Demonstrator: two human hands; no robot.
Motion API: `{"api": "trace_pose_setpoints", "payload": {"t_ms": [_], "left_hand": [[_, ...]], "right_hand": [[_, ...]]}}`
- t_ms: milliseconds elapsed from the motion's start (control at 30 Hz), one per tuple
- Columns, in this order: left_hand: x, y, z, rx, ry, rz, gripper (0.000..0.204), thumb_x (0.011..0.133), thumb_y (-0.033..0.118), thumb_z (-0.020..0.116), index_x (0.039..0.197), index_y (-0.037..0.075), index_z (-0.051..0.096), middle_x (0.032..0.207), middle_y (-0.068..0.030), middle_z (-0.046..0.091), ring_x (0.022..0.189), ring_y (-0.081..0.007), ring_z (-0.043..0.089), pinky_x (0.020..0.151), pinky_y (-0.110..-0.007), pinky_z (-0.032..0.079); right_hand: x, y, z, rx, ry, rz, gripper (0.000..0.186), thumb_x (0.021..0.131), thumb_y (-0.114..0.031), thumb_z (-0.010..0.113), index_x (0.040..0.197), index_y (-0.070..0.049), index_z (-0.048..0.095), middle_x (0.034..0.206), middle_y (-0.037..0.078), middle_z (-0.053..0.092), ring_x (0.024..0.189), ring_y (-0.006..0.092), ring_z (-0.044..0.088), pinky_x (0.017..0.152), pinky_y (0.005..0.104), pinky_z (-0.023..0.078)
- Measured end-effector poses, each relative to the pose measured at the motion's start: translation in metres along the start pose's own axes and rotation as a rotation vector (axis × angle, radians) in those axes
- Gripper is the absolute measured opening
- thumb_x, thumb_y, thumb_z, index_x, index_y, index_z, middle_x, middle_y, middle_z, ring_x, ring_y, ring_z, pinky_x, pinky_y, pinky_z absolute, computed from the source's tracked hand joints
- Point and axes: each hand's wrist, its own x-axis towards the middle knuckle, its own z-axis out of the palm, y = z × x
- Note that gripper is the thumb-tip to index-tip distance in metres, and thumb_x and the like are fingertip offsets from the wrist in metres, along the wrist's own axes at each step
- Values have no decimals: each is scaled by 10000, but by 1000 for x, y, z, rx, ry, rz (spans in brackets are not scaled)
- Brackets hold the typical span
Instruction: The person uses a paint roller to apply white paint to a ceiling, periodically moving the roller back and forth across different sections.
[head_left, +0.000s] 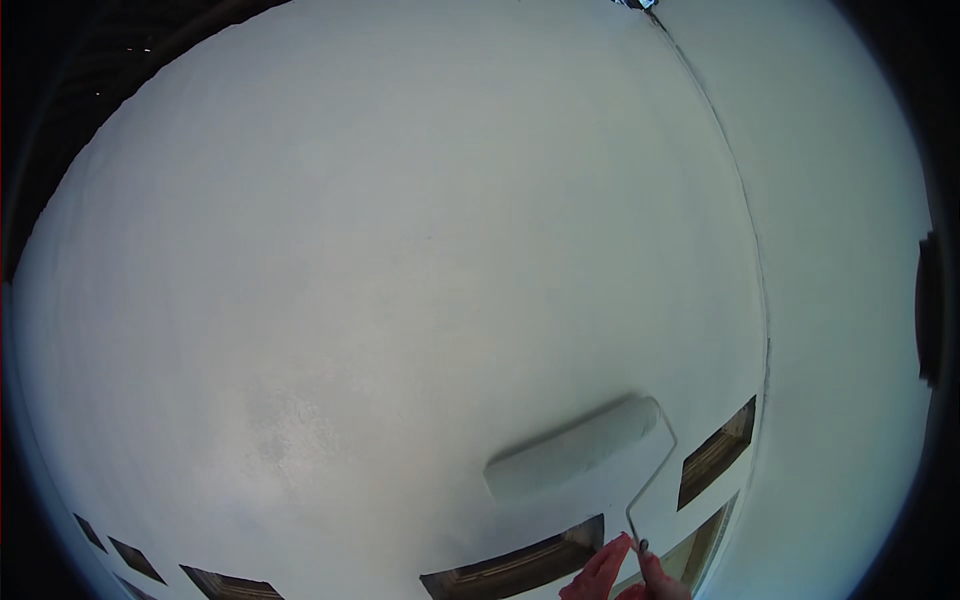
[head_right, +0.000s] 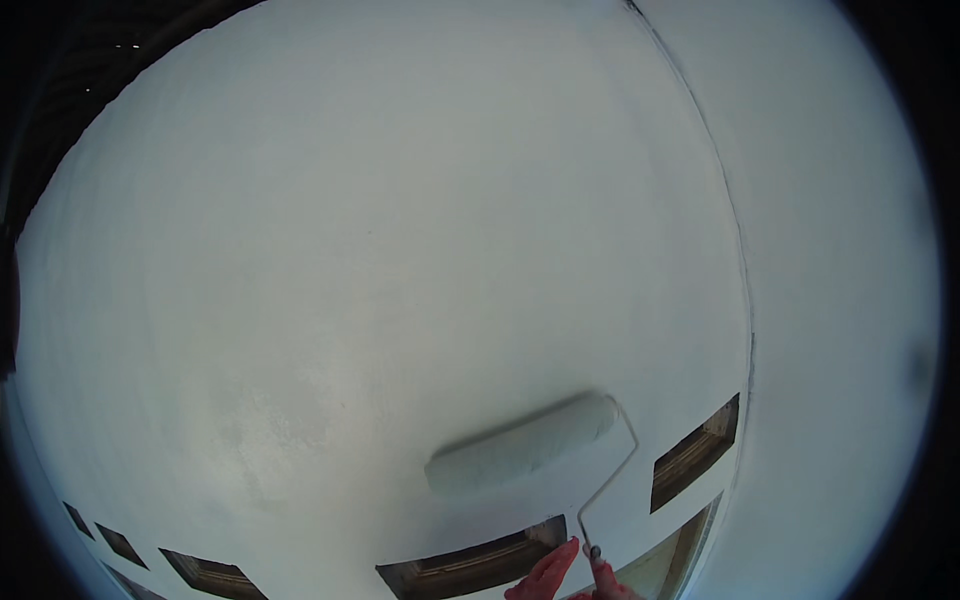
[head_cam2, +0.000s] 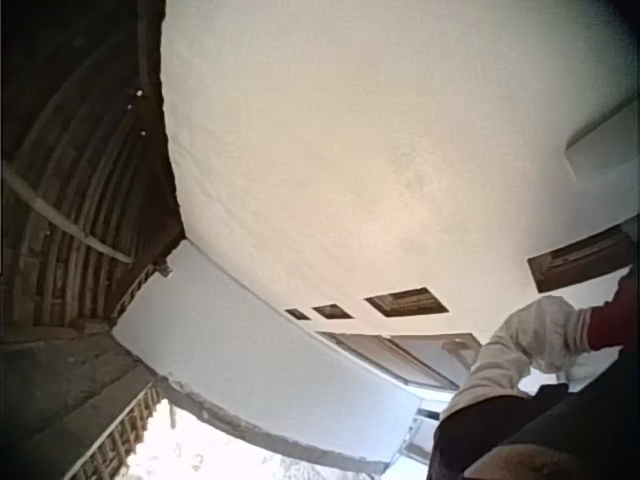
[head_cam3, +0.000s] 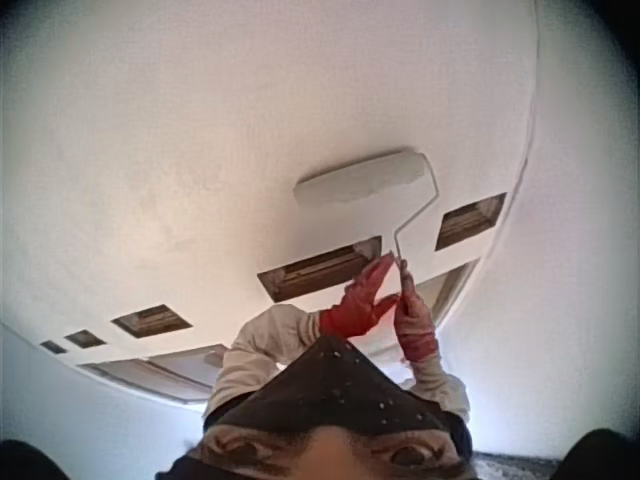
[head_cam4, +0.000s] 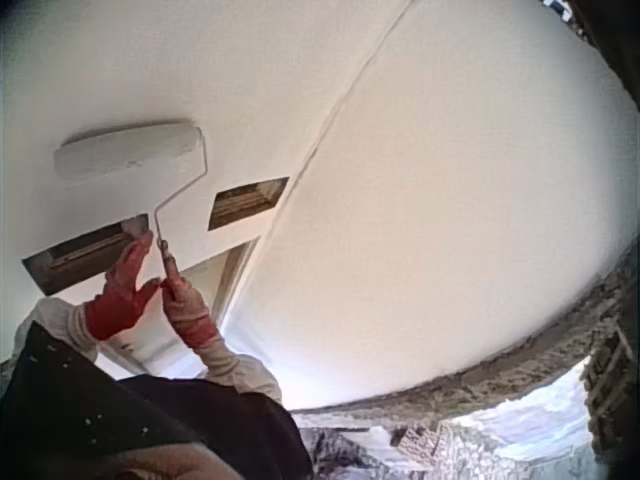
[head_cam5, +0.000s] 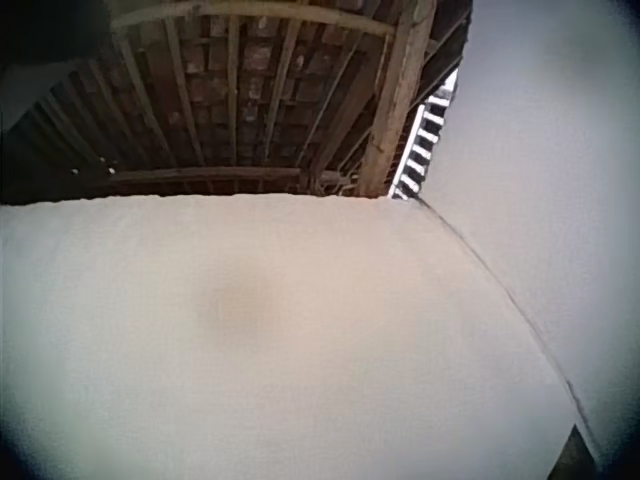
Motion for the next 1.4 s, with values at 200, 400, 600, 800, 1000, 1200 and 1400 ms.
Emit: {"api": "trace_pose_setpoints", "payload": {"t_ms": [200,400,600,800,1000,1200,1400], "left_hand": [[12,5,-54,-84,-72,16,664,834,135,670,1401,23,341,1414,-202,377,1226,-357,469,952,-390,453],[28,14,-90,-172,-95,22,647,831,95,668,1391,25,352,1387,-201,405,1200,-344,497,926,-379,474],[39,13,-127,3,11,68,631,845,160,667,1384,29,367,1378,-204,424,1187,-363,512,914,-399,484],[43,-17,-132,60,167,81,600,864,164,651,1387,57,377,1364,-198,445,1170,-353,528,887,-399,499],[24,-23,-157,38,223,-58,588,864,137,656,1388,87,393,1370,-173,450,1170,-308,536,885,-378,496],[15,-26,-155,51,272,-113,560,863,134,664,1368,88,427,1357,-161,468,1166,-287,538,880,-366,497],[19,-32,-139,14,315,-93,550,856,106,668,1357,85,443,1338,-157,489,1140,-271,556,859,-347,505]], "right_hand": [[123,-71,-41,66,155,-97,521,866,-9,504,1374,-36,392,883,233,633,762,311,673,660,347,516],[275,-149,-82,75,411,-366,439,892,-4,481,1328,-52,472,1008,187,632,794,210,652,730,280,498],[425,-266,-142,-58,428,-340,377,911,-114,540,1287,-92,524,844,64,567,659,173,528,630,306,454],[550,-358,-192,-381,412,-343,358,937,-269,507,1276,-156,508,1020,88,621,941,254,600,851,352,441],[618,-400,-229,-534,421,-294,363,935,-298,508,1263,-143,509,961,77,609,868,231,598,779,346,460],[629,-408,-214,-317,344,-252,374,933,-328,509,1250,-130,509,903,67,597,796,208,595,706,341,480],[610,-396,-200,406,213,-192,389,931,-357,510,1237,-117,510,845,57,586,724,185,593,633,336,499]]}}
